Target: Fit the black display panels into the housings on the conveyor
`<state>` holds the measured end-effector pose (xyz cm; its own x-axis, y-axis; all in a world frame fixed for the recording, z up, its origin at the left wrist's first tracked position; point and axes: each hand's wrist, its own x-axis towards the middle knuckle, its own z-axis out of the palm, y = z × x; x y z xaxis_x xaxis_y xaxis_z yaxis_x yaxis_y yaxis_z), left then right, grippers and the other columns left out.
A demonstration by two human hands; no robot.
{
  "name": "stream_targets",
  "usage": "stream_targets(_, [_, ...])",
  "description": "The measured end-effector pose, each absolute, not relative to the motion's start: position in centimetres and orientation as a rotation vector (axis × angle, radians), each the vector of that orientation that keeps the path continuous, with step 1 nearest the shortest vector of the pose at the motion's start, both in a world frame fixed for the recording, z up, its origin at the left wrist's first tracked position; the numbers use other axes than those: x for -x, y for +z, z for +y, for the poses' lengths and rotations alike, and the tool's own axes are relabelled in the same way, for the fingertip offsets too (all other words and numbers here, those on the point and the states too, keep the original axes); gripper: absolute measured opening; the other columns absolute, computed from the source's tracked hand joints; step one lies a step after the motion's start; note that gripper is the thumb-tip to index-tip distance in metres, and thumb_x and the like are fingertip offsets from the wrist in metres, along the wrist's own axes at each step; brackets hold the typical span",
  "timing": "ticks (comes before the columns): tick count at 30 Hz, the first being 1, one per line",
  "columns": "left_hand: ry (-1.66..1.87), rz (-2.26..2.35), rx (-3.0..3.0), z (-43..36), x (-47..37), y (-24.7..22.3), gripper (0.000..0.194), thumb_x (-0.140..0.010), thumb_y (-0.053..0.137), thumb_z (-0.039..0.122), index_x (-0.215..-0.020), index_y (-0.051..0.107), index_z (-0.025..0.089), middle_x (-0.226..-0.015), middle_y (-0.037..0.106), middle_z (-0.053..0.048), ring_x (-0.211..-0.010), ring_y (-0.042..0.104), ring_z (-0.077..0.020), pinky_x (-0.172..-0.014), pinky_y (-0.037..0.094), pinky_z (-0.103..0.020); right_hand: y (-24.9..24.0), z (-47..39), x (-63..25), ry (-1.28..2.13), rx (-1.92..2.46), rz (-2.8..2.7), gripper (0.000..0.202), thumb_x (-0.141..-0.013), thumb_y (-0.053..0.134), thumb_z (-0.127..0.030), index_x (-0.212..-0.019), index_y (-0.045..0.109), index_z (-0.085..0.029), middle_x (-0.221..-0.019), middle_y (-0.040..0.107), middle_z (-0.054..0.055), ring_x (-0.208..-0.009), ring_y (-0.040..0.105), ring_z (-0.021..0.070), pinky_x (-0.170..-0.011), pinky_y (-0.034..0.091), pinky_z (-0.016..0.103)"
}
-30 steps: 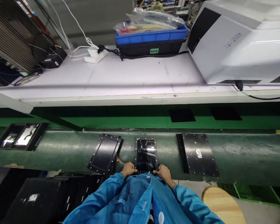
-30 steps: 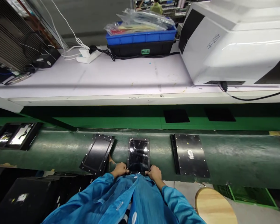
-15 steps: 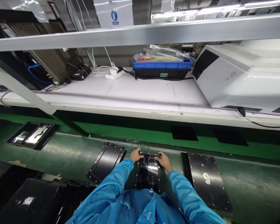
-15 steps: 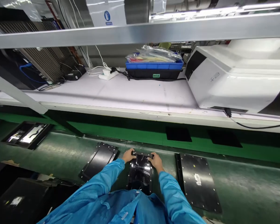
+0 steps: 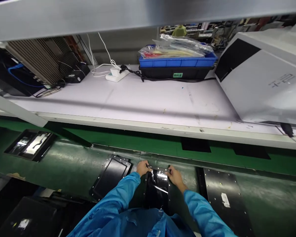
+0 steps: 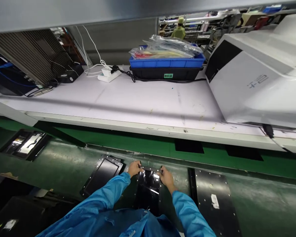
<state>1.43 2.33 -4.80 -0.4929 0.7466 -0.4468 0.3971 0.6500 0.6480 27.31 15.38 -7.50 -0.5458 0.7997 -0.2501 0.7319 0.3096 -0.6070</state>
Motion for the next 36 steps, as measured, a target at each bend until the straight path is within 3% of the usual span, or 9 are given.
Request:
stream_targets(7, [0.649,2.108,-0.799,2.9,-1.2,-5.3,0.037,-0.063,0.093,0.027,-0.094,0.073,0.022,-0.053,0.059,0.010,-0.053,0.063,-0.0140,-0.065,0.046,-0.024,-8.1,15.8,-27.2,1.015,1.320,-2.460,0.023,-0.088,0.064,-0.045,-0.099,0.066,-0.025,-0.067,0.062,-0.001,-0.065,0.059,0.0199,-0.063,0.035,0.028])
stream_targets(14, [0.623,2.245,-0.916,1.7,-0.7,-4.2,0.038,-0.066,0.096,0.039,-0.096,0.079,0.024,-0.078,0.075,0.001,-0.084,0.070,-0.0177,-0.080,0.047,-0.025,-7.2,14.7,-25.8,0.947,1.432,-2.487,0.032,-0.089,0.066,-0.051,-0.106,0.069,-0.024,-0.081,0.070,0.003,-0.078,0.064,0.0227,-0.068,0.039,0.029])
stream_targets(18, [0.594,2.337,-0.899,1.6,-2.3,-3.3,0.025,-0.085,0.082,0.047,-0.095,0.080,0.025,-0.097,0.080,-0.006,-0.097,0.071,-0.0218,-0.085,0.048,-0.029,-6.2,14.1,-25.4,0.880,1.548,-2.464,0.030,-0.092,0.066,-0.050,-0.105,0.072,-0.024,-0.088,0.074,0.006,-0.086,0.068,0.0241,-0.073,0.042,0.030])
stream_targets(23, [0.627,2.495,-0.984,-1.3,-3.8,-0.7,0.022,-0.098,0.065,0.036,-0.109,0.079,0.023,-0.117,0.075,-0.012,-0.110,0.069,-0.0253,-0.097,0.049,-0.036,-4.6,13.7,-26.8,1.031,1.544,-2.290,0.041,-0.085,0.071,-0.056,-0.108,0.074,-0.022,-0.087,0.075,0.006,-0.090,0.072,0.0259,-0.082,0.052,0.035])
stream_targets(26, [0.656,2.783,-1.054,-7.3,-2.4,-0.2,0.052,-0.095,0.068,0.039,-0.143,0.064,0.022,-0.151,0.057,-0.018,-0.142,0.050,-0.0336,-0.117,0.038,-0.049,-6.1,11.8,-30.2,1.307,1.546,-1.935,0.063,-0.074,0.076,-0.063,-0.118,0.071,-0.018,-0.082,0.074,0.005,-0.080,0.074,0.0250,-0.078,0.058,0.038])
stream_targets(28, [0.495,2.951,-0.955,-12.4,-1.0,-0.5,0.088,-0.086,0.077,0.047,-0.162,0.042,0.019,-0.167,0.036,-0.023,-0.157,0.028,-0.0422,-0.123,0.028,-0.060,-8.0,9.6,-33.3,1.475,1.588,-1.656,0.065,-0.067,0.079,-0.066,-0.109,0.072,-0.016,-0.082,0.074,0.006,-0.072,0.074,0.0243,-0.073,0.061,0.039])
stream_targets(30, [0.275,2.985,-0.850,-16.8,0.2,-1.0,0.110,-0.080,0.082,0.052,-0.169,0.028,0.017,-0.172,0.024,-0.027,-0.160,0.016,-0.0480,-0.122,0.024,-0.068,-9.7,7.0,-36.3,1.563,1.607,-1.480,0.059,-0.061,0.082,-0.063,-0.096,0.073,-0.016,-0.083,0.074,0.007,-0.071,0.074,0.0237,-0.070,0.062,0.038])
stream_targets(32, [0.129,2.950,-0.838,-19.7,0.9,-1.5,0.106,-0.083,0.079,0.049,-0.169,0.027,0.015,-0.172,0.024,-0.029,-0.159,0.018,-0.0495,-0.121,0.025,-0.068,-10.8,4.2,-38.3,1.594,1.613,-1.376,0.054,-0.058,0.084,-0.058,-0.090,0.073,-0.017,-0.081,0.074,0.006,-0.069,0.073,0.0232,-0.066,0.063,0.036])
stream_targets(36, [0.051,2.889,-1.008,-20.8,1.2,-1.5,0.071,-0.096,0.062,0.037,-0.160,0.043,0.013,-0.162,0.042,-0.029,-0.147,0.042,-0.0430,-0.115,0.038,-0.053,-10.1,-0.4,-37.6,1.635,1.594,-1.358,0.046,-0.060,0.081,-0.053,-0.088,0.074,-0.018,-0.079,0.076,0.006,-0.070,0.074,0.0236,-0.066,0.063,0.035])
